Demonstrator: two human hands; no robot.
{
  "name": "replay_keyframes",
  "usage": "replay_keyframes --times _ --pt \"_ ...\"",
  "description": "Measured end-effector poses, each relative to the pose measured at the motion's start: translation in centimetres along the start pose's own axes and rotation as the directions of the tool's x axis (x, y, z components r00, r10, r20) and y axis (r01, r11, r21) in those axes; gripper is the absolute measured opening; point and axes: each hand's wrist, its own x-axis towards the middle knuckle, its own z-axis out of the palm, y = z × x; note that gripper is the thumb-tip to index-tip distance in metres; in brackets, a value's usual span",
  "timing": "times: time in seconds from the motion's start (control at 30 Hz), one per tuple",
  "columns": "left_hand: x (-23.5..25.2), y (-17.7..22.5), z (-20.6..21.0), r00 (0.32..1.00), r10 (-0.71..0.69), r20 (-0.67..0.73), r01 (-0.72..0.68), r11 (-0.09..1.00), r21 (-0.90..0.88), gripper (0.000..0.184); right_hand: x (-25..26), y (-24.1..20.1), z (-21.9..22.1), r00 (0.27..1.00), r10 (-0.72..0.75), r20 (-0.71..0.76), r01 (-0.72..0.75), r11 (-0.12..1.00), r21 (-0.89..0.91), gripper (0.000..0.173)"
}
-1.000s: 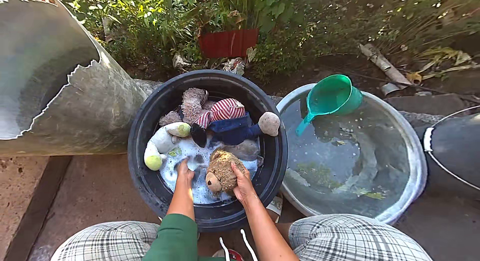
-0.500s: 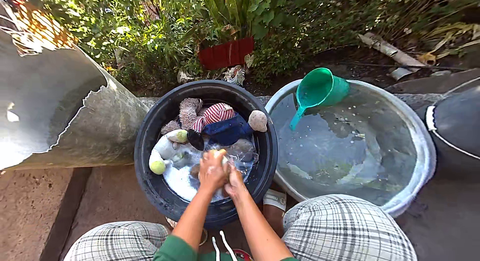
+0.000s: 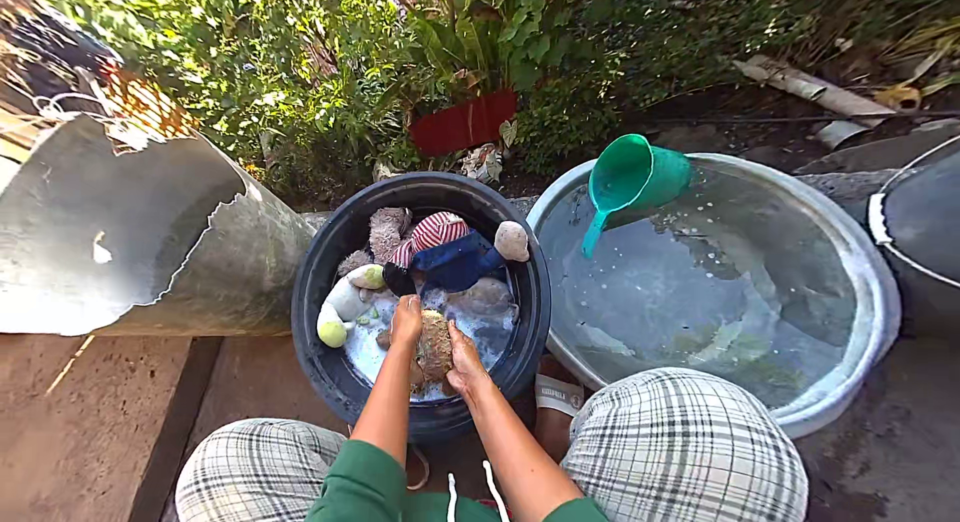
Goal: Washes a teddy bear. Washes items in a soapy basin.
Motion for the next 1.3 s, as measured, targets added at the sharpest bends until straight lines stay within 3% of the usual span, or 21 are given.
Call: replay_keyframes --times 0.07,0.1,0.17,0.2,0.23,0.3,0.37,0.47,0.53,0.6,0.7,0.77,0.83,0.93,1.0,1.07,1.1,1.17,1.2,1.27,1.3 --pt "-2.6 0.2 1.2 0.982 0.178 -0.057 -0.164 0.969 0.186 0.044 0.0 -0.8 -0.3 0.999 -0.027 -0.025 0.028 0.999 0.026 0.046" --pt "-4.5 -0.6 2.2 0.932 0.351 -0.087 -0.308 0.896 0.319 0.043 0.1 -1.1 -0.4 0.998 -0.042 -0.035 0.044 0.998 0.053 0.044" --pt "-6.4 -3.3 3.8 0.738 0.658 -0.146 -0.54 0.707 0.457 0.04 0.2 -0.8 -0.4 0.997 -0.061 -0.043 0.065 0.993 0.094 0.038" --pt "-6.2 -4.0 3.7 0.7 0.697 -0.158 -0.566 0.676 0.472 0.039 0.1 -0.5 -0.3 0.999 -0.05 -0.023 0.051 0.994 0.092 0.038" --pt "-5.6 -3.8 3.2 0.738 0.657 -0.154 -0.538 0.711 0.452 0.04 0.0 -0.4 -0.1 0.999 -0.044 -0.019 0.045 0.998 0.051 0.04" --pt "-3.3 -2.4 1.1 0.893 0.441 -0.084 -0.402 0.87 0.286 0.043 -0.1 -0.6 0.3 0.998 -0.059 -0.012 0.058 0.994 -0.09 0.042" --pt "-0.6 -2.7 -0.7 0.964 0.261 0.043 -0.255 0.96 -0.112 0.042 -0.4 -1.0 0.5 0.994 -0.109 0.025 0.112 0.966 -0.235 0.041" --pt "-0.5 -4.4 -1.6 0.916 0.363 0.171 -0.251 0.851 -0.462 0.056 0.1 -2.9 0.7 0.961 -0.258 0.102 0.277 0.896 -0.348 0.038" --pt "-2.8 -5.2 -1.2 0.877 0.448 0.172 -0.306 0.798 -0.519 0.07 1.0 -3.4 0.0 0.924 -0.367 0.11 0.38 0.84 -0.387 0.039" --pt "-5.0 -5.7 -0.3 0.857 0.487 0.169 -0.344 0.785 -0.516 0.069 2.3 -3.0 -1.3 0.875 -0.485 0.005 0.424 0.759 -0.495 0.039" --pt "-5.3 -6.4 1.2 0.861 0.488 0.143 -0.385 0.81 -0.443 0.053 2.4 -2.1 -2.2 0.854 -0.466 -0.232 0.149 0.646 -0.749 0.044" --pt "-4.4 -7.2 2.5 0.911 0.408 0.067 -0.334 0.821 -0.463 0.046 0.4 -1.1 -1.8 0.858 -0.333 -0.391 -0.064 0.687 -0.724 0.063" --pt "-3.8 -7.2 3.1 0.966 0.258 -0.03 -0.229 0.791 -0.567 0.042 -1.9 -0.1 -0.8 0.862 -0.264 -0.432 -0.099 0.749 -0.655 0.066" --pt "-3.8 -5.6 1.7 0.986 0.107 -0.131 -0.169 0.671 -0.722 0.027 -4.1 -0.8 -0.6 0.958 -0.183 -0.223 0.008 0.791 -0.612 0.06" --pt "-4.5 -4.0 -0.3 0.984 0.085 -0.154 -0.173 0.623 -0.762 0.021 -4.3 -1.9 -1.3 0.963 -0.25 0.096 0.243 0.665 -0.706 0.064" --pt "-5.5 -2.1 -2.3 0.983 0.085 -0.166 -0.184 0.582 -0.792 0.018 -4.1 -3.2 -1.2 0.859 -0.29 0.422 0.504 0.337 -0.795 0.094" --pt "-6.3 -1.1 -3.2 0.981 0.088 -0.173 -0.192 0.564 -0.803 0.017 -4.3 -3.5 -0.9 0.81 -0.298 0.506 0.57 0.194 -0.798 0.111" --pt "-8.0 0.6 -4.2 0.968 0.144 -0.205 -0.251 0.581 -0.774 0.015 -4.3 -3.2 -0.3 0.732 -0.388 0.56 0.626 0.057 -0.778 0.132" --pt "-9.0 1.2 -4.3 0.95 0.204 -0.238 -0.313 0.629 -0.711 0.015 -4.1 -2.7 -0.2 0.667 -0.494 0.558 0.656 0.033 -0.754 0.13" --pt "-11.0 2.3 -3.8 0.881 0.374 -0.289 -0.471 0.747 -0.469 0.017 -3.6 -2.4 0.1 0.533 -0.688 0.491 0.697 0.029 -0.716 0.105" --pt "-12.0 2.9 -3.7 0.839 0.463 -0.285 -0.537 0.79 -0.297 0.02 -3.4 -2.7 0.1 0.524 -0.72 0.455 0.721 0.091 -0.687 0.095"
